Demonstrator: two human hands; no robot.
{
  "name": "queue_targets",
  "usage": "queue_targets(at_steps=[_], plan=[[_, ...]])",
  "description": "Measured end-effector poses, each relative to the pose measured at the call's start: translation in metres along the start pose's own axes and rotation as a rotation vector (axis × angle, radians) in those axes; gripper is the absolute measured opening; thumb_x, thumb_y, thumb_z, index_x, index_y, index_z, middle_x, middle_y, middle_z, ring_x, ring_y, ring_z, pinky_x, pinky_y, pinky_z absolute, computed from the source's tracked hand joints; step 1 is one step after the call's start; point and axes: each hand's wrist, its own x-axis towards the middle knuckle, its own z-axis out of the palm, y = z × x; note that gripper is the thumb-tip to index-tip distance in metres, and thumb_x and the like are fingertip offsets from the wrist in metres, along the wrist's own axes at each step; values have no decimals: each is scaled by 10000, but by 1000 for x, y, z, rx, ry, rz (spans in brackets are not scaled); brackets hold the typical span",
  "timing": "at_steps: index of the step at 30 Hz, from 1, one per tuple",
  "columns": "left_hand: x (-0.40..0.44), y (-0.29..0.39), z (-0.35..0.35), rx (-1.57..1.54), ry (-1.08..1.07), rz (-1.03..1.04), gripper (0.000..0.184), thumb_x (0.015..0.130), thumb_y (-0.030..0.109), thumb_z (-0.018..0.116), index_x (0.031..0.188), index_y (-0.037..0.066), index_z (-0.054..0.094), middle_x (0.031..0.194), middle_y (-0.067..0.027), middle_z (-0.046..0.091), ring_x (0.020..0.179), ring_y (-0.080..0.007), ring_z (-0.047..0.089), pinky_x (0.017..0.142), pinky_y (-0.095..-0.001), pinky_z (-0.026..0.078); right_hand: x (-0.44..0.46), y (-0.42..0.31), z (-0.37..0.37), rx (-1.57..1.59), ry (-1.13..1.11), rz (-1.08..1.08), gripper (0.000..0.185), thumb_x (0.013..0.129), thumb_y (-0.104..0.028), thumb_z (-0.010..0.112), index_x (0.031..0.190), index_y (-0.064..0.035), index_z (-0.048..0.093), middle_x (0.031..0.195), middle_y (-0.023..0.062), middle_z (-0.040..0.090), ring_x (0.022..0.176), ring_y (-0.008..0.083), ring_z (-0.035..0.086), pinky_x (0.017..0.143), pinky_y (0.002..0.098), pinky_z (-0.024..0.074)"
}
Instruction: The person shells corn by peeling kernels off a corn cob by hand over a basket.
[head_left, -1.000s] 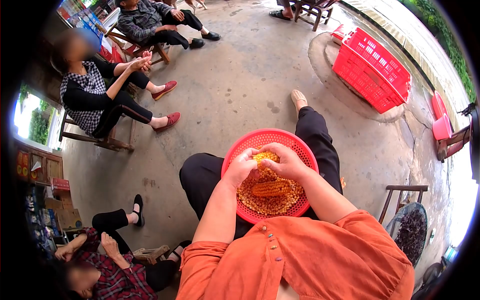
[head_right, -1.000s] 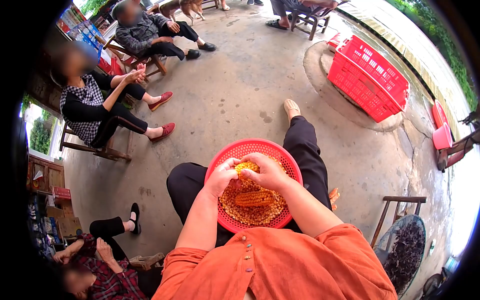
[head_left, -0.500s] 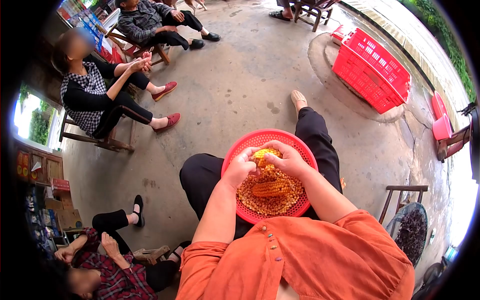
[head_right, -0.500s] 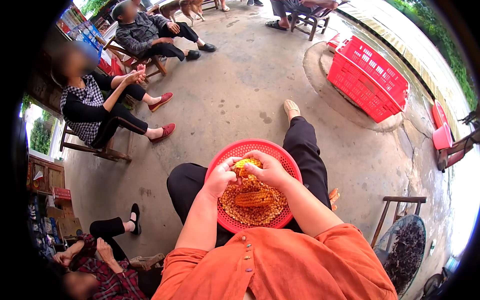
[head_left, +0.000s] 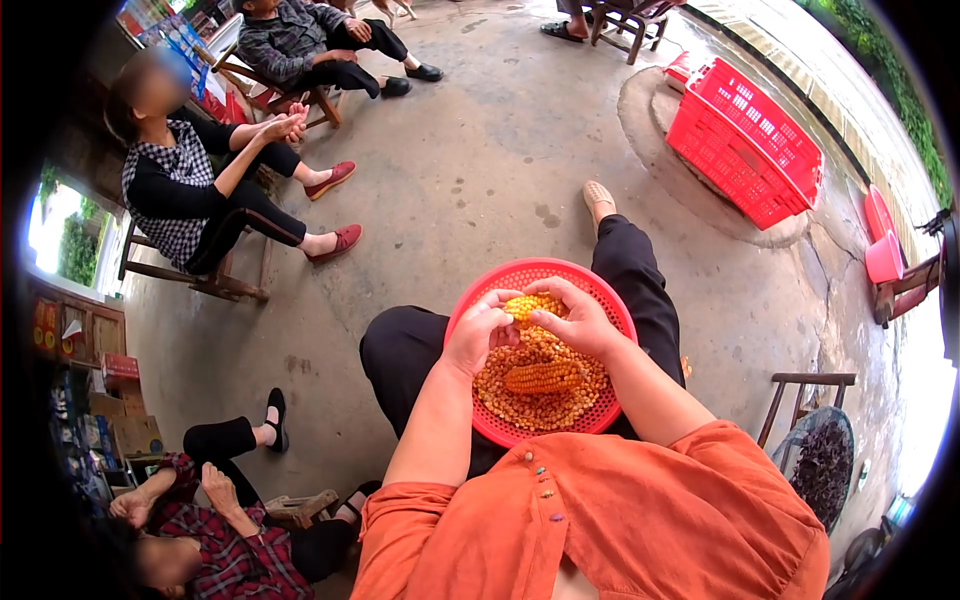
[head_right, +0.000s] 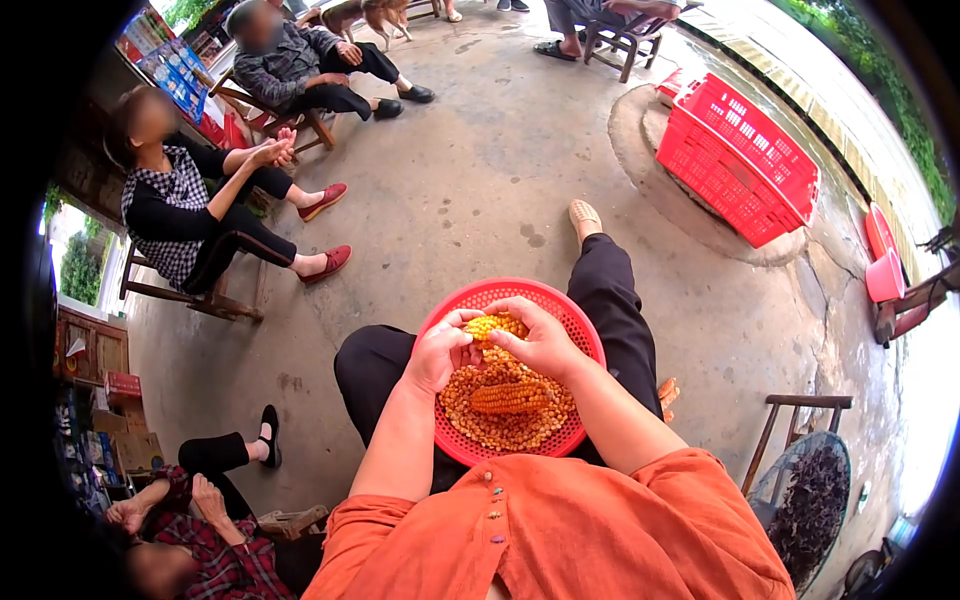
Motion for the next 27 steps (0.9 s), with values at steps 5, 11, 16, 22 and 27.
queue_targets(at_steps=[5,11,16,22,27], plan=[[-1,1,1,16,11,9,392,832,54,476,1222,29,507,976,-87,621,726,-157,599,710,-325,556,1,1,1,-94,1,-133,348,905,-118,696,1219,-39,568,1122,94,587,1095,202,578,956,313,455],[-4,4,6,41,45,19,396,825,53,499,1220,32,505,984,-85,622,740,-148,603,711,-307,552,1,-2,1,-194,4,-141,351,896,-125,706,1209,-45,571,1096,104,590,1079,209,583,947,318,458],[-1,1,8,173,83,70,428,776,-31,479,1198,23,526,996,-87,617,752,-147,604,706,-290,545,0,-1,3,-204,10,-88,355,901,-126,692,1221,-39,565,1135,106,598,1098,206,580,953,319,455],[-1,-1,7,122,69,73,450,765,-36,467,1207,20,527,996,-73,614,746,-140,594,709,-300,547,0,0,2,-167,38,-58,337,921,-128,667,1228,-36,562,1169,100,598,1111,195,576,955,320,455],[1,0,1,6,19,22,391,836,52,472,1224,29,518,995,-69,619,721,-137,592,712,-306,553,-1,-2,3,-127,53,-20,332,926,-138,669,1224,-38,564,1159,97,598,1108,188,574,950,315,455]])
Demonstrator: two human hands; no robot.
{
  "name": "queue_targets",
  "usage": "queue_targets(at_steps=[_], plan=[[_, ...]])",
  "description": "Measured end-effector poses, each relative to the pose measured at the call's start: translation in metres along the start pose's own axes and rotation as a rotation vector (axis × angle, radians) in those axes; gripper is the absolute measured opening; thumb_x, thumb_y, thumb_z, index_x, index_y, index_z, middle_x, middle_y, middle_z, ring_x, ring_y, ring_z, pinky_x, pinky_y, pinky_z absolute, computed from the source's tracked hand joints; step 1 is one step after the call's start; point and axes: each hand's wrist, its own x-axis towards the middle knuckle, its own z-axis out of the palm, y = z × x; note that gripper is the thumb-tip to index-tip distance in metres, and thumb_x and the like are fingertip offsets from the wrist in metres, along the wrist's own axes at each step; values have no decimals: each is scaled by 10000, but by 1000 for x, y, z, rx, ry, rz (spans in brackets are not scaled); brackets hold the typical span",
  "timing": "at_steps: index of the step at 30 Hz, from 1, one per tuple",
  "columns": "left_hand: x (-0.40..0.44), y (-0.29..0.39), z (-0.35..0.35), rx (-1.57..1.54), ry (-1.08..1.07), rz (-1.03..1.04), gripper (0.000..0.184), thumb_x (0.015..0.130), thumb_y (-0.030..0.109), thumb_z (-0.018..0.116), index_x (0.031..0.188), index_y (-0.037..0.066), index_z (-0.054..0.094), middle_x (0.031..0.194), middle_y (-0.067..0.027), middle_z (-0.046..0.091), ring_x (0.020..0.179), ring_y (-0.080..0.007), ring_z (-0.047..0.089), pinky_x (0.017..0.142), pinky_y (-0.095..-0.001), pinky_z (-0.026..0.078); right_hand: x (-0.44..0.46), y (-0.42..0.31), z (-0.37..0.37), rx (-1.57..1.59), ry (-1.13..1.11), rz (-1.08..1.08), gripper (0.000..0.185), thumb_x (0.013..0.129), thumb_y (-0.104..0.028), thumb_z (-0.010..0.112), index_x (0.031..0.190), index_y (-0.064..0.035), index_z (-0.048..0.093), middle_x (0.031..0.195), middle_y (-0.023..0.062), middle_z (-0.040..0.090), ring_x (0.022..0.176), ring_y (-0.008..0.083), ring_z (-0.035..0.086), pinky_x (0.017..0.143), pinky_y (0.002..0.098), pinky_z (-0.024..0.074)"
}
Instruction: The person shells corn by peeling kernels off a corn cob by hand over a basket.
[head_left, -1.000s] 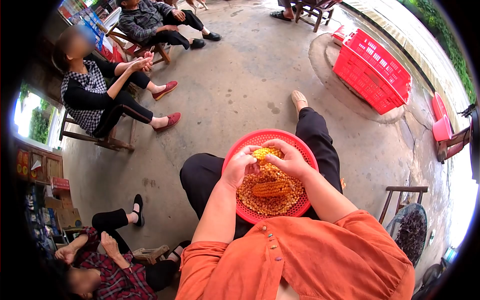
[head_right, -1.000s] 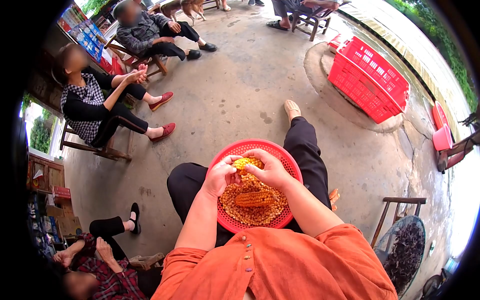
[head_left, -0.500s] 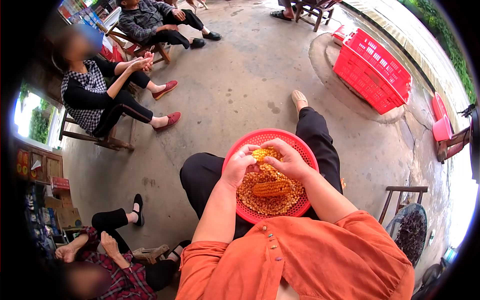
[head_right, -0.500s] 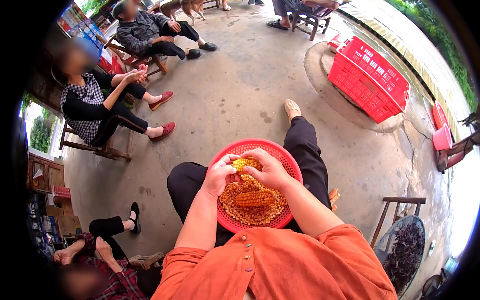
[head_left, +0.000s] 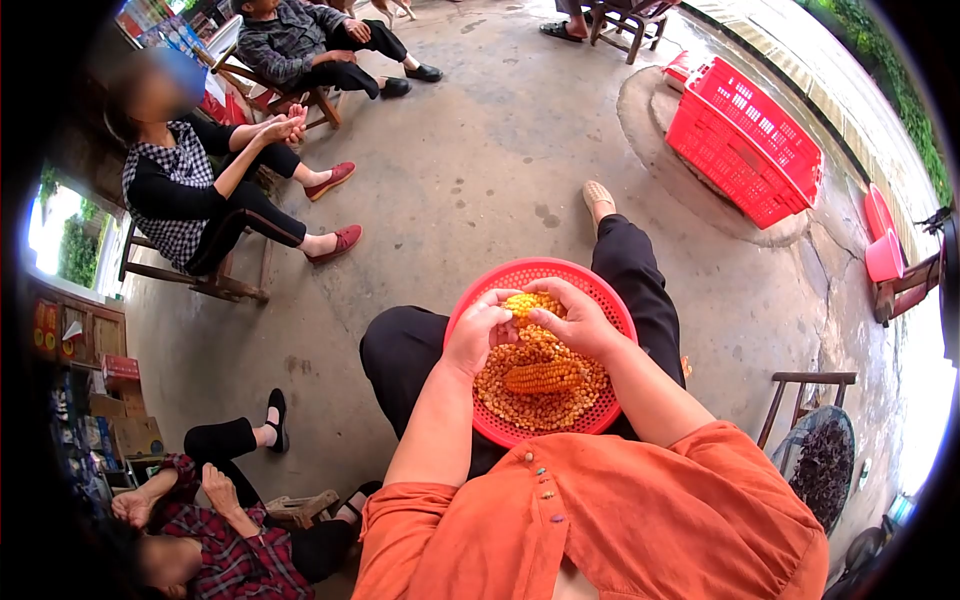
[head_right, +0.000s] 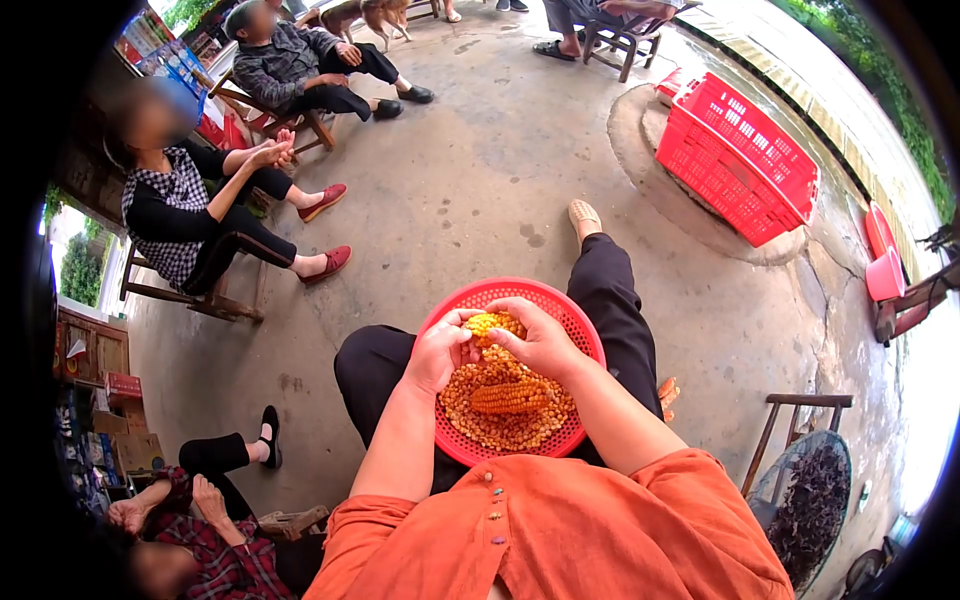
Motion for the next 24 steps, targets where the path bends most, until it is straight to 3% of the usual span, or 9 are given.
queue_targets(at_steps=[4,21,24], plan=[[0,0,-1,-24,-6,-6,286,898,64,479,1173,42,551,957,-54,624,716,-123,601,699,-294,548,0,1,-2,-78,-35,-37,344,919,-145,682,1225,-41,564,1154,98,598,1100,196,579,942,314,459],[-3,1,2,62,10,33,344,842,22,505,1184,31,542,975,-66,622,703,-124,579,679,-288,545,1,2,-1,-135,-51,-103,364,907,-164,698,1220,-40,562,1136,129,593,1096,251,586,939,340,463],[-1,-3,2,136,22,69,372,823,-4,502,1193,17,534,982,-77,628,704,-133,582,663,-293,541,1,4,-2,-141,-75,-114,349,947,-177,655,1248,-40,542,1135,88,568,1109,185,558,958,309,442]])
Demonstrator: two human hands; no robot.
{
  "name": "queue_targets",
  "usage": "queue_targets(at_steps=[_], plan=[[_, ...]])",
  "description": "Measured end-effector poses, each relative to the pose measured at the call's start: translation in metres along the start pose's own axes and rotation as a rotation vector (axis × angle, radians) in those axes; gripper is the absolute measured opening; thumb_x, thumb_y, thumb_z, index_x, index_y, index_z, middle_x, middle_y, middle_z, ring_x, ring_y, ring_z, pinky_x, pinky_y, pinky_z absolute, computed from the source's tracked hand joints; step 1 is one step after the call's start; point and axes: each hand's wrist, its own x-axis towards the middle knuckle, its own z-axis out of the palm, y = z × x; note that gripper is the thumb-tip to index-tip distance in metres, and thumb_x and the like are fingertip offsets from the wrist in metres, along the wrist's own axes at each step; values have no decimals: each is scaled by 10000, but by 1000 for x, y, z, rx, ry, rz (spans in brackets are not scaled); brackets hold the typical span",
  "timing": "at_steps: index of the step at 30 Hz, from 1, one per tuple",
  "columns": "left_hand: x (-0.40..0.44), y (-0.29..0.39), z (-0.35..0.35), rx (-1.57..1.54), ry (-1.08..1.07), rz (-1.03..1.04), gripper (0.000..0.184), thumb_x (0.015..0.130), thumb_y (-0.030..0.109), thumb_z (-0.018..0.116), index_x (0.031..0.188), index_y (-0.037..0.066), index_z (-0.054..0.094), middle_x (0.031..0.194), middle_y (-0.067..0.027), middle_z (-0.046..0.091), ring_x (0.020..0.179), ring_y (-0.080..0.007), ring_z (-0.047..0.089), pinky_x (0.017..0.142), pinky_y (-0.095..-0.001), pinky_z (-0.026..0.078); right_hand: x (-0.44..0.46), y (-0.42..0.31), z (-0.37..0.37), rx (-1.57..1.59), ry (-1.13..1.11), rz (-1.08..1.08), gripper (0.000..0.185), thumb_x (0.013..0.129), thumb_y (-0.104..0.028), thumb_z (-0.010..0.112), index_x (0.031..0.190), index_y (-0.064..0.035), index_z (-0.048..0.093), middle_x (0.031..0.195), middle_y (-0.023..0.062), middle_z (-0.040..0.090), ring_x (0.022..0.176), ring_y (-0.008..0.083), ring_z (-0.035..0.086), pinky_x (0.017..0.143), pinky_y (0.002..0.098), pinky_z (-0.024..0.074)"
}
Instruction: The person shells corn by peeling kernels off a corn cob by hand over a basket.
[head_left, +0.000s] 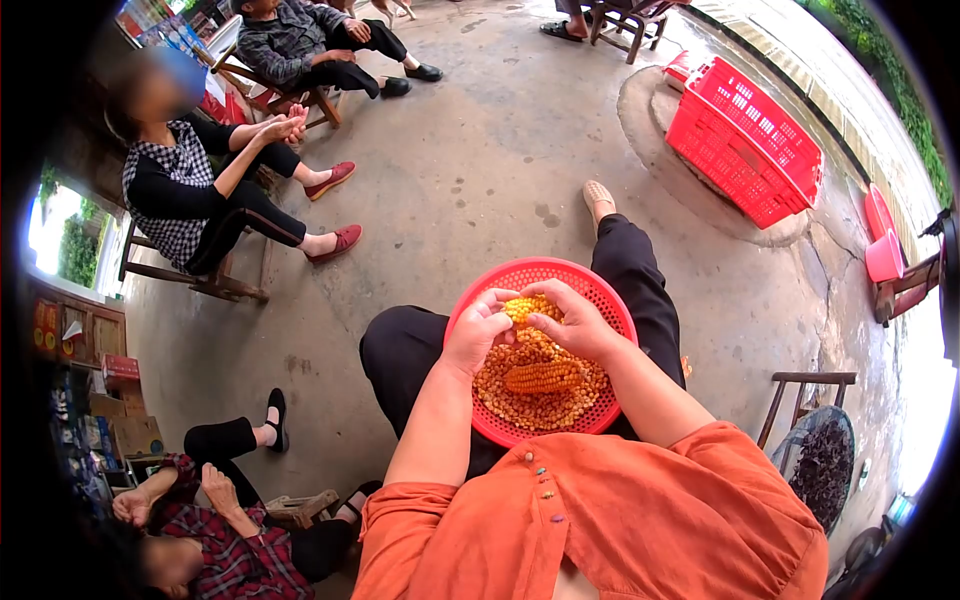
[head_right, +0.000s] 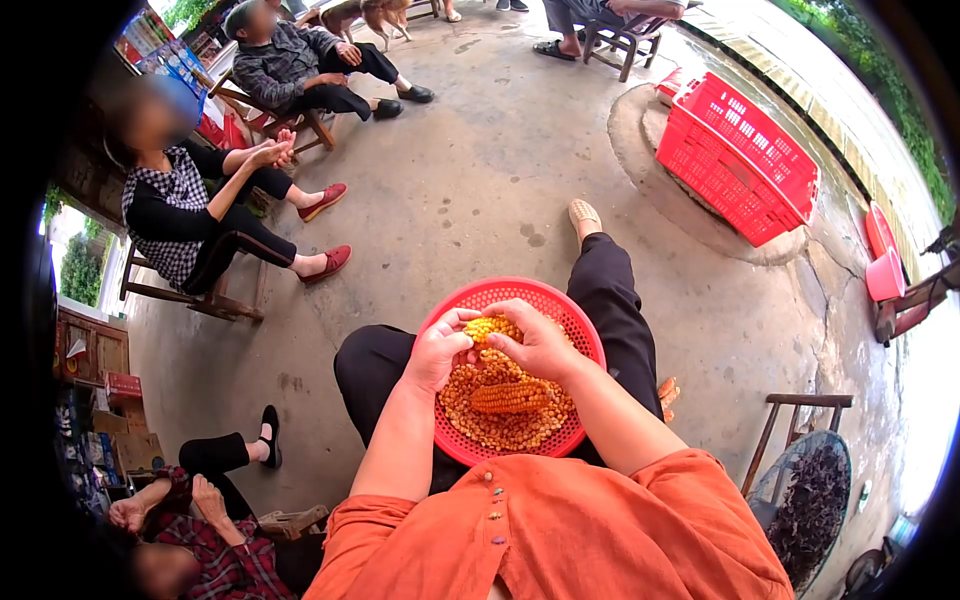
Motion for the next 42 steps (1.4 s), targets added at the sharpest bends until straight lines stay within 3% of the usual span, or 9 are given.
queue_targets(at_steps=[6,9,12,14,16,18,22,35,42], plan=[[1,-2,0,33,40,6,418,786,-50,483,1196,7,541,978,-74,628,702,-133,579,639,-278,521,0,-5,2,14,19,91,339,961,-171,630,1259,-36,540,1175,85,581,1124,172,552,966,310,441],[0,1,0,-18,32,-16,441,781,-36,475,1216,-1,535,972,-77,627,700,-143,581,646,-293,523,1,-4,2,87,59,94,335,945,-176,646,1238,-42,557,1134,95,609,1088,192,581,943,327,461],[-2,5,1,-78,-7,-45,436,806,3,458,1235,2,536,981,-73,626,701,-135,580,659,-287,524,2,-9,-2,129,52,186,317,973,-213,613,1236,-44,559,1088,59,618,1016,149,591,892,300,480],[-1,4,-3,-120,-49,-55,426,827,27,446,1242,10,540,994,-70,624,703,-122,578,663,-271,522,4,-10,-6,345,19,486,317,997,-255,577,1234,-46,560,1055,41,624,940,110,592,827,266,490],[2,2,-9,-150,-133,-54,417,850,53,424,1245,1,551,1048,-84,631,814,-145,609,760,-291,524,2,-5,-6,356,19,467,320,1001,-269,569,1233,-48,564,1055,39,623,923,98,586,803,258,490],[2,1,-2,-150,-68,-26,414,858,58,423,1245,-2,555,1080,-92,633,890,-157,612,820,-299,510,2,0,-6,367,18,449,324,1006,-283,560,1231,-50,567,1055,38,621,905,85,580,780,249,490],[-2,7,4,-208,-52,2,404,870,68,441,1246,-12,566,1150,-111,631,1064,-180,601,953,-312,459,2,3,-5,299,52,340,324,986,-257,599,1234,-49,573,1081,37,623,970,99,589,848,259,487],[-3,7,3,-17,-37,-43,380,862,88,522,1235,27,568,1103,-63,643,984,-132,615,879,-280,477,2,-1,-3,213,38,119,362,906,-149,703,1226,-42,572,1168,72,592,1128,169,563,966,306,451],[1,-2,-3,10,-24,-33,302,842,46,516,1142,46,550,1000,-50,640,882,-130,632,801,-260,496,2,-5,-3,65,3,30,344,889,-158,713,1192,-53,588,1098,101,590,1071,227,581,932,333,456]])
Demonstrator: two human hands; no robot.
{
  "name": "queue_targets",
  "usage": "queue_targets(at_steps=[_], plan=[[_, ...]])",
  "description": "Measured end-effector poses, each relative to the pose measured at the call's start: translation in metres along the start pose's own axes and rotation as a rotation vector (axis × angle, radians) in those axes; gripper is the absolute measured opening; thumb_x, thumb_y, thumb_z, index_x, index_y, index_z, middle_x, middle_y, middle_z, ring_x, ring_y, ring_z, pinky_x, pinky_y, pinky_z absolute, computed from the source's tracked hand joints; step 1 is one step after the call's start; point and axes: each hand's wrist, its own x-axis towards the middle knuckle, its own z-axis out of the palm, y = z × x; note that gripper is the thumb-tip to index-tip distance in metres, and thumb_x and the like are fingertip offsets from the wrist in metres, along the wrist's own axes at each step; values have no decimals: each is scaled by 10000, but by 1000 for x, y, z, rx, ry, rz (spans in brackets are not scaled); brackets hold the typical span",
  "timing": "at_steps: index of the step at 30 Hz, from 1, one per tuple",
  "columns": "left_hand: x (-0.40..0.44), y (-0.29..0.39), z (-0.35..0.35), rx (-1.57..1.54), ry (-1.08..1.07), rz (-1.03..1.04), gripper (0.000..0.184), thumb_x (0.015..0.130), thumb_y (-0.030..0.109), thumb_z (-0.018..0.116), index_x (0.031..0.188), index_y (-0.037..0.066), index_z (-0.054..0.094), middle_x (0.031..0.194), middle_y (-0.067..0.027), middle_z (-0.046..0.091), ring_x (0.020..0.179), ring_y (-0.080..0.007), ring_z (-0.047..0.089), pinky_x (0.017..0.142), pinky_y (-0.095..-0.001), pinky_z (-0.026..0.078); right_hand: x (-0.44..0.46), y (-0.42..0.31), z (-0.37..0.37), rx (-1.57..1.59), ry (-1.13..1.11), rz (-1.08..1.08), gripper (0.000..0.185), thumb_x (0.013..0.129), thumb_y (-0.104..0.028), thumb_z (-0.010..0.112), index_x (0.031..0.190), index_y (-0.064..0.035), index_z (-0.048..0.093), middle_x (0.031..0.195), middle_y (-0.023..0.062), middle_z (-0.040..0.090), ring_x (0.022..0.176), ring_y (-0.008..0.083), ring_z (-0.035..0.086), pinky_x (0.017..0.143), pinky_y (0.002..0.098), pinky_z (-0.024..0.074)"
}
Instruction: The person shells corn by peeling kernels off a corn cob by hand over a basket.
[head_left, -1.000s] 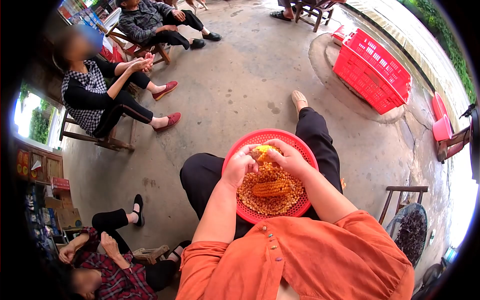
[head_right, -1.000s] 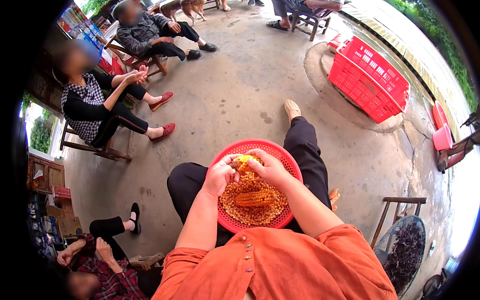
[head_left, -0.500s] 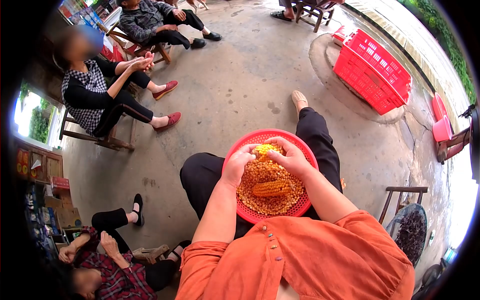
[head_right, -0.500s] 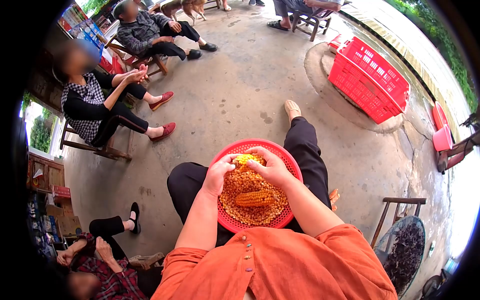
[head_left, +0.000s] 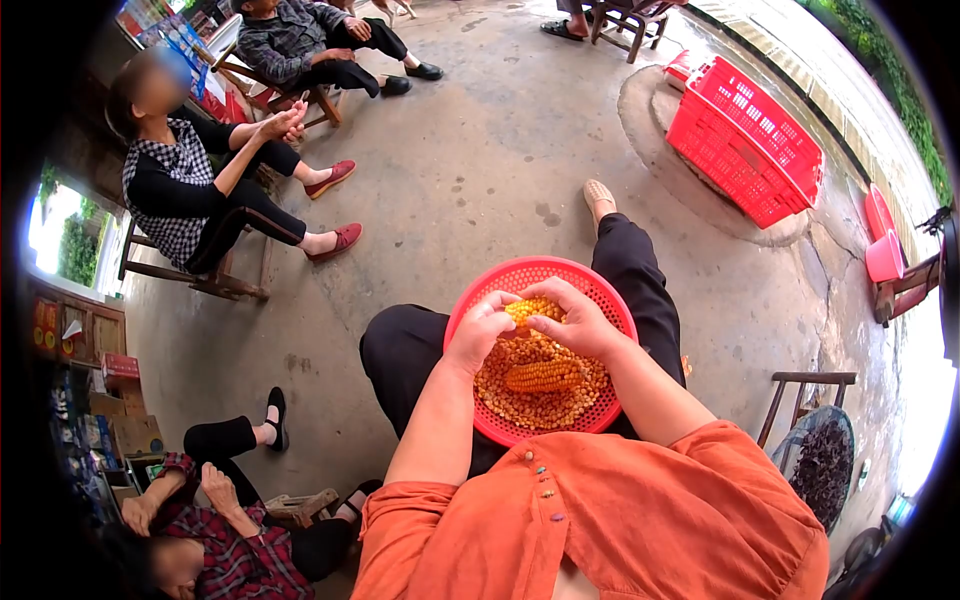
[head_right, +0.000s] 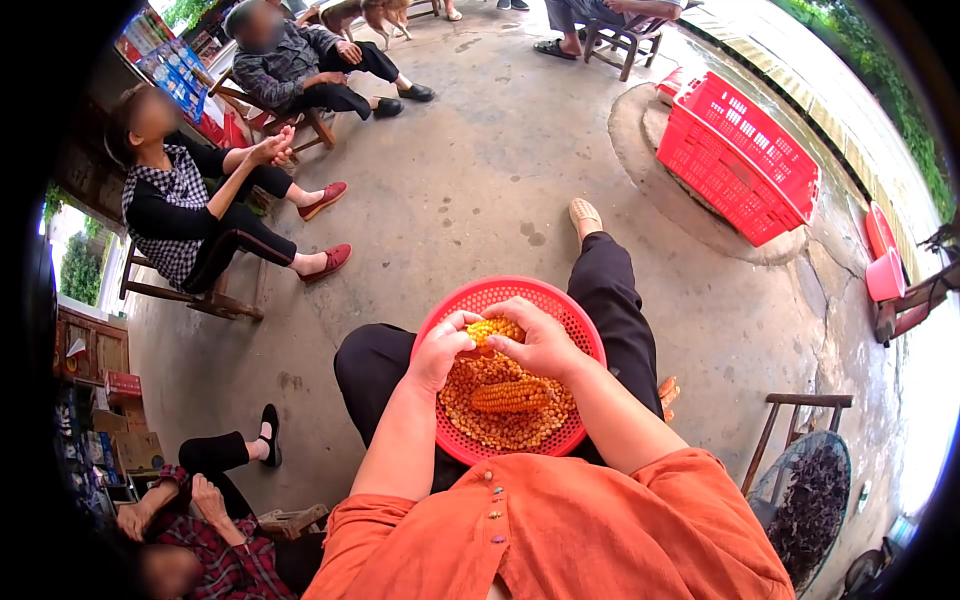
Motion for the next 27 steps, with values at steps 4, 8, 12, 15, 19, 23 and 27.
queue_targets(at_steps=[4,8,12,15,19,23,27], plan=[[-4,6,5,63,-8,-67,278,845,59,495,1122,60,516,980,-63,637,808,-149,643,704,-279,530,1,-4,0,-107,-21,-56,322,891,-171,704,1172,-59,596,1073,113,588,1046,247,583,907,343,457],[-1,4,5,70,8,-65,300,816,50,478,1116,58,499,1003,-82,626,797,-162,648,652,-292,549,1,-6,0,-98,-32,-53,315,897,-169,695,1173,-57,595,1072,117,588,1041,254,583,905,347,455],[-1,3,2,62,11,-57,304,811,34,481,1113,60,503,980,-76,621,769,-162,640,627,-272,548,0,-3,0,-120,-61,-55,311,924,-171,675,1191,-47,575,1086,90,576,1065,206,569,936,323,445],[-1,1,0,109,-11,-47,328,799,8,479,1122,55,507,1007,-78,616,783,-160,639,636,-272,553,-1,-1,3,3,-2,49,328,913,-162,684,1203,-47,582,1113,103,594,1086,217,574,932,329,453],[-4,5,10,91,52,-21,383,791,-15,476,1169,43,507,1042,-84,613,759,-161,639,653,-288,562,-1,4,2,52,-8,90,327,944,-151,648,1238,-36,563,1162,76,583,1136,173,550,986,310,432],[-6,10,8,-31,-2,-70,400,799,0,486,1197,36,504,1049,-88,616,739,-170,640,680,-313,568,-1,1,1,38,33,107,342,945,-158,652,1250,-35,557,1170,73,588,1128,162,558,979,304,440],[-3,8,6,-61,-21,-110,388,814,27,493,1201,42,506,1007,-82,625,719,-169,637,696,-317,565,-1,0,2,109,51,152,314,933,-142,657,1216,-33,577,1148,93,608,1100,174,578,955,312,454]])
